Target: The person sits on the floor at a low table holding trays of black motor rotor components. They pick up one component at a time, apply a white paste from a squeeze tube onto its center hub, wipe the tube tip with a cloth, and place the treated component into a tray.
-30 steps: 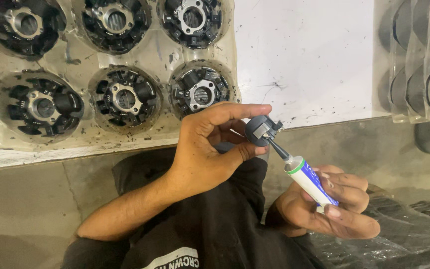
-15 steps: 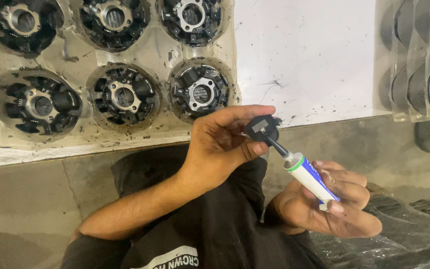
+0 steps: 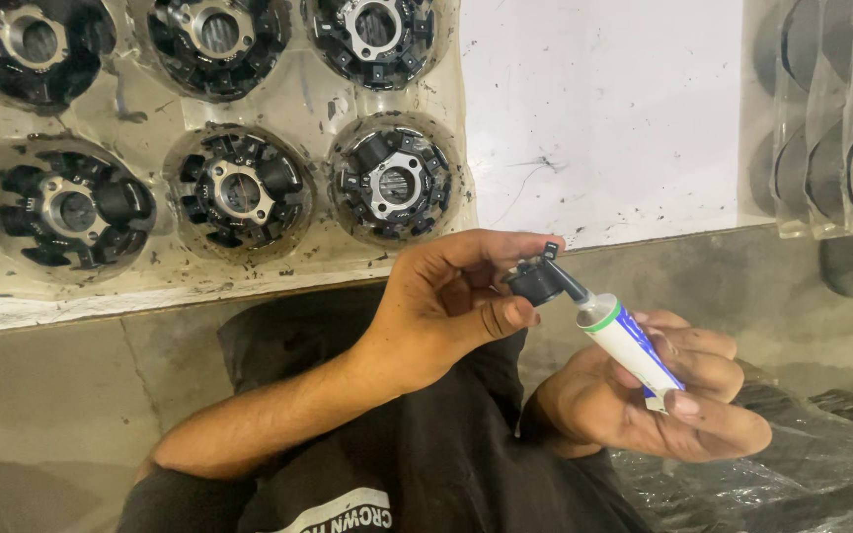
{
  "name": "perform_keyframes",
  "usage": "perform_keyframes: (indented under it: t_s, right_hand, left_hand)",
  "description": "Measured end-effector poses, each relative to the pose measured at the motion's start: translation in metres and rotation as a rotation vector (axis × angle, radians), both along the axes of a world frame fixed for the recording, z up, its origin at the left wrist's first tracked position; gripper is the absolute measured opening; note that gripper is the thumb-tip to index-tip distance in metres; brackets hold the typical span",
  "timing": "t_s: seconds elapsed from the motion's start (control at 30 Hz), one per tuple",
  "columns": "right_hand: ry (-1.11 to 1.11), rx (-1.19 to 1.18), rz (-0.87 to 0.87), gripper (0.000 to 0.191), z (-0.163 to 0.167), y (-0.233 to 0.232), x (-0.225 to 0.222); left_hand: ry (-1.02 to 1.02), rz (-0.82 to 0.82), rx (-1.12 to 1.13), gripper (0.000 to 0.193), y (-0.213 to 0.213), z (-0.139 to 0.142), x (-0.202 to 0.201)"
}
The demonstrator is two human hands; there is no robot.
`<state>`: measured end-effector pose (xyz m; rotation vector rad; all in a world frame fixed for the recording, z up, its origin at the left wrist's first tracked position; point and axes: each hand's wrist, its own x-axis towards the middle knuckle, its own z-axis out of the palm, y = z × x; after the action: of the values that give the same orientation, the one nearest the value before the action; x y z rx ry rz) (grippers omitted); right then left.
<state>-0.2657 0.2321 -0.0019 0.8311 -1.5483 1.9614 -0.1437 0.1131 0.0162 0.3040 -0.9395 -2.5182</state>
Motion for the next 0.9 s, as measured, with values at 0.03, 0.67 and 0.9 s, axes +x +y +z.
perform_keyframes:
  t_s: [0.03,0.67,0.9]
  right_hand:
    - [0.008,0.001,0.007,0.031,0.0,0.0,0.0]
    - [-0.025,0.125,0.113,0.035,0.0,0.018,-0.011]
    - [-0.05,-0.011,0.045,0.051,-0.013,0.049,-0.04]
  left_hand:
    - [-0.002,-0.002,0.007,0.045,-0.001,0.0,0.0]
    - [-0.05,-0.048,0.112,0.04,-0.011,0.008,-0.006]
    - [-0.089,0.003,-0.484,0.048,-0.048,0.025,-0.06]
